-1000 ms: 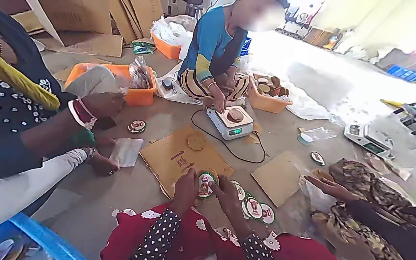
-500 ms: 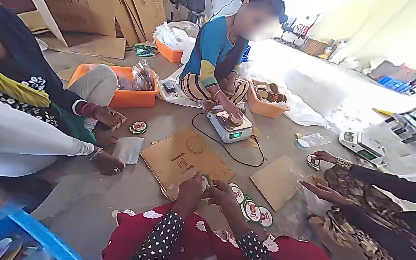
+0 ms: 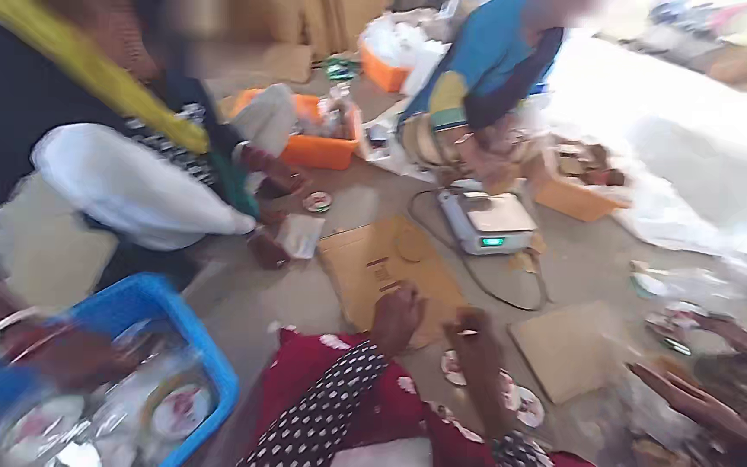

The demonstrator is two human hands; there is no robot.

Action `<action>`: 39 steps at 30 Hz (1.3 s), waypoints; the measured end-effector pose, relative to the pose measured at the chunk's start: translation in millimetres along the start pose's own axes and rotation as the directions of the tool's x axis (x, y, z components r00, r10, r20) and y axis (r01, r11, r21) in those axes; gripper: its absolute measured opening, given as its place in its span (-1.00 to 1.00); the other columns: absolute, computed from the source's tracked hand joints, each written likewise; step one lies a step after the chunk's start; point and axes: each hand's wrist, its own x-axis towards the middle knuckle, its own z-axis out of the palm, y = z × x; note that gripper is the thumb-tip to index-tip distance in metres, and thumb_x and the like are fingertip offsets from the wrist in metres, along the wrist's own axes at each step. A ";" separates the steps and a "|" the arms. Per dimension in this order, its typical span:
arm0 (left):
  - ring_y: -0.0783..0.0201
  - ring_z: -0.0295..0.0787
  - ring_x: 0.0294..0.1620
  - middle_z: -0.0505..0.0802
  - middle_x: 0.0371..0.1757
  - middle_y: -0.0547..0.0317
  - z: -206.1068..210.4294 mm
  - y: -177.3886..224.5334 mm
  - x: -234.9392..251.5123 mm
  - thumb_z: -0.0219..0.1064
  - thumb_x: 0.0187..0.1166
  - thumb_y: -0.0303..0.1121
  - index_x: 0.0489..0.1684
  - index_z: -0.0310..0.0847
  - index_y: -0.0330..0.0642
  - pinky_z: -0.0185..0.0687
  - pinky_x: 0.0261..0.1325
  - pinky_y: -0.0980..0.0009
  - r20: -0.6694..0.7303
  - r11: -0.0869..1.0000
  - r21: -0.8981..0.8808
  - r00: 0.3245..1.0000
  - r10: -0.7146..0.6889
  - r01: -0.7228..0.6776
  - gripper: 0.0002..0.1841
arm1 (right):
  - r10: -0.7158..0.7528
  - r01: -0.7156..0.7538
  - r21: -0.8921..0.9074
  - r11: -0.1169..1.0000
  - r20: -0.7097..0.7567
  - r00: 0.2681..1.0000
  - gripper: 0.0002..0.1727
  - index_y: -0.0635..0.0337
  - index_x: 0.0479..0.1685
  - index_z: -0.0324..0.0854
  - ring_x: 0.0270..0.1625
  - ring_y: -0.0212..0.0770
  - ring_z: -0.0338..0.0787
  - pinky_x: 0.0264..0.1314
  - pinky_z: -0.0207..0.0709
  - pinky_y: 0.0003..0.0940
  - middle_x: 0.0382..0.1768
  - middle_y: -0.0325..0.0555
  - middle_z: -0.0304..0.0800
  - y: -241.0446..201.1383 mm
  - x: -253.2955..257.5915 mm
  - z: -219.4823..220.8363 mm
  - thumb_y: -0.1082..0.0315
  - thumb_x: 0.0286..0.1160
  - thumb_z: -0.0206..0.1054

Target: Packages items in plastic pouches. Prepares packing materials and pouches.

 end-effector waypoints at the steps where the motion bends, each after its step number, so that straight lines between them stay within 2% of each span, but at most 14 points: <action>1: -0.10 0.84 0.09 0.86 0.01 -0.20 -4.1 -2.5 -2.2 0.10 0.77 -0.33 0.26 0.62 -0.36 0.69 0.23 -0.08 -0.059 0.998 -0.056 0.998 -0.009 0.006 -0.67 | -0.014 0.015 0.035 0.999 -0.022 1.000 -0.44 0.50 0.31 0.54 -0.12 0.02 0.85 -0.10 0.75 -0.06 0.04 0.30 0.77 1.0 -2.2 -5.7 0.26 0.45 0.50; 6: 0.18 0.75 -0.35 0.78 -0.37 -0.04 -49.7 4.0 -35.3 0.20 0.70 -0.46 -0.05 0.64 -0.41 0.71 -0.16 0.19 -0.446 0.927 -0.346 0.894 -0.028 -0.144 -0.84 | -0.015 0.018 -0.042 0.999 0.085 0.996 -0.46 0.45 0.42 0.50 -0.01 0.19 0.85 -0.03 0.74 0.10 0.40 0.49 0.55 49.8 -5.8 -37.5 0.29 0.55 0.43; 9: 0.39 0.67 -0.47 0.75 -0.40 0.09 -102.1 17.4 -90.6 0.23 0.67 -0.49 -0.08 0.63 -0.40 0.68 -0.33 0.41 -0.607 0.933 -0.300 0.794 -0.026 -0.198 -0.87 | 0.113 -0.082 -0.152 0.985 0.210 0.971 -0.48 0.36 0.42 0.55 0.08 0.28 0.82 0.13 0.67 0.24 0.38 0.50 0.56 86.9 -12.1 -52.3 0.26 0.55 0.41; 12: 0.50 0.64 -0.52 0.78 -0.36 0.20 -159.2 15.1 -150.3 0.32 0.60 -0.50 -0.10 0.67 -0.34 0.64 -0.45 0.54 -0.691 0.964 -0.206 0.722 -0.019 -0.171 -0.91 | 0.137 -0.094 -0.201 0.975 0.215 0.967 -0.47 0.32 0.33 0.61 -0.07 0.12 0.88 0.00 0.76 0.09 0.24 0.42 0.70 136.9 -26.4 -53.4 0.15 0.48 0.45; 17: 0.38 0.78 0.05 0.83 0.07 0.19 -227.9 -25.2 -216.0 0.17 0.68 -0.43 -0.01 0.62 -0.24 0.74 0.16 0.32 -0.603 0.993 -0.108 0.792 -0.097 0.040 -0.85 | 0.208 -0.148 -0.207 0.967 0.311 0.927 -0.48 0.34 0.44 0.55 0.16 0.46 0.76 0.22 0.57 0.43 0.36 0.56 0.56 144.9 -40.2 -54.6 0.26 0.57 0.43; 21: 0.50 0.84 -0.22 0.85 -0.22 0.25 -248.6 -67.9 -255.9 0.03 0.72 -0.42 0.10 0.53 -0.33 0.83 -0.09 0.46 -0.589 0.961 -0.088 0.764 -0.261 0.261 -0.77 | 0.249 -0.197 -0.191 0.962 0.307 0.918 -0.45 0.28 0.52 0.49 0.20 0.35 0.78 0.26 0.60 0.35 0.43 0.44 0.57 140.5 -42.7 -49.3 0.20 0.63 0.39; 24: 0.32 0.64 0.03 0.71 0.12 -0.21 -267.8 -97.2 -279.5 0.02 0.80 -0.34 0.28 0.47 -0.55 0.58 0.16 0.30 -0.399 0.858 0.082 0.806 -0.437 0.506 -0.62 | 0.333 -0.273 -0.232 0.933 0.276 0.902 -0.40 0.23 0.57 0.47 0.28 0.25 0.77 0.35 0.60 0.24 0.47 0.36 0.57 135.2 -37.7 -52.8 0.08 0.65 0.36; 27: 0.58 0.63 -0.22 0.72 -0.07 0.23 -261.1 -158.7 -277.8 0.12 0.73 -0.24 0.24 0.52 -0.26 0.59 -0.11 0.52 -0.318 0.766 0.118 0.755 -0.574 0.632 -0.68 | 0.344 -0.290 -0.221 0.931 0.270 0.899 -0.37 0.25 0.56 0.47 0.29 0.23 0.77 0.38 0.61 0.19 0.51 0.35 0.52 142.5 -33.2 -53.0 0.01 0.67 0.34; 29: 0.13 0.79 0.08 0.78 0.21 -0.16 -243.9 -141.9 -253.1 0.12 0.79 -0.24 0.44 0.46 -0.36 0.66 0.16 0.16 -0.390 0.573 0.243 0.620 -0.681 0.783 -0.59 | 0.360 -0.302 -0.227 0.926 0.288 0.887 -0.37 0.24 0.57 0.45 0.28 0.24 0.77 0.37 0.59 0.21 0.52 0.35 0.52 141.0 -35.4 -53.2 -0.01 0.69 0.32; 30: -0.28 0.65 0.36 0.69 0.34 -0.48 -239.6 -129.8 -241.4 0.15 0.79 -0.30 0.47 0.43 -0.51 0.41 0.47 -0.19 -0.445 0.556 0.283 0.621 -0.646 0.781 -0.55 | 0.374 -0.316 -0.229 0.921 0.287 0.882 -0.37 0.23 0.57 0.45 0.28 0.25 0.77 0.36 0.58 0.24 0.50 0.34 0.53 140.0 -35.3 -53.2 -0.01 0.69 0.32; 32: -0.59 0.49 0.41 0.60 0.31 -0.70 -235.3 -122.8 -234.1 0.13 0.75 -0.33 0.39 0.43 -0.63 0.22 0.52 -0.43 -0.511 0.665 0.419 0.766 -0.390 0.618 -0.54 | 0.410 -0.354 -0.231 0.906 0.278 0.869 -0.37 0.21 0.57 0.45 0.27 0.27 0.76 0.35 0.55 0.29 0.44 0.34 0.58 140.8 -37.2 -54.7 -0.02 0.68 0.33; 35: -0.13 0.78 0.05 0.78 0.06 -0.47 -192.4 -73.9 -208.3 0.22 0.72 -0.29 0.15 0.59 -0.58 0.67 0.19 0.03 -0.486 0.890 0.371 0.872 -0.059 0.267 -0.61 | 0.399 -0.353 -0.202 0.914 0.273 0.875 -0.39 0.20 0.57 0.47 0.23 0.27 0.77 0.33 0.55 0.31 0.39 0.36 0.62 146.2 -38.4 -52.4 0.02 0.67 0.36; 37: 0.27 0.81 -0.04 0.85 -0.08 -0.12 -138.4 -30.5 -192.4 0.28 0.68 -0.25 -0.04 0.71 -0.47 0.73 0.13 0.31 -0.351 0.974 0.219 0.936 0.027 0.054 -0.66 | 0.380 -0.335 -0.191 0.922 0.291 0.878 -0.41 0.23 0.56 0.48 0.20 0.26 0.79 0.32 0.56 0.30 0.36 0.37 0.64 146.7 -37.3 -48.7 0.08 0.66 0.38; 39: 0.26 0.82 0.07 0.89 -0.05 0.06 -79.1 -1.4 -181.7 0.36 0.60 -0.15 -0.09 0.81 -0.29 0.71 0.26 0.20 -0.111 0.990 0.128 0.991 0.075 -0.061 -0.67 | 0.352 -0.307 -0.188 0.933 0.304 0.885 -0.43 0.26 0.52 0.51 0.17 0.24 0.81 0.30 0.59 0.27 0.34 0.37 0.65 151.1 -36.5 -45.8 0.12 0.64 0.41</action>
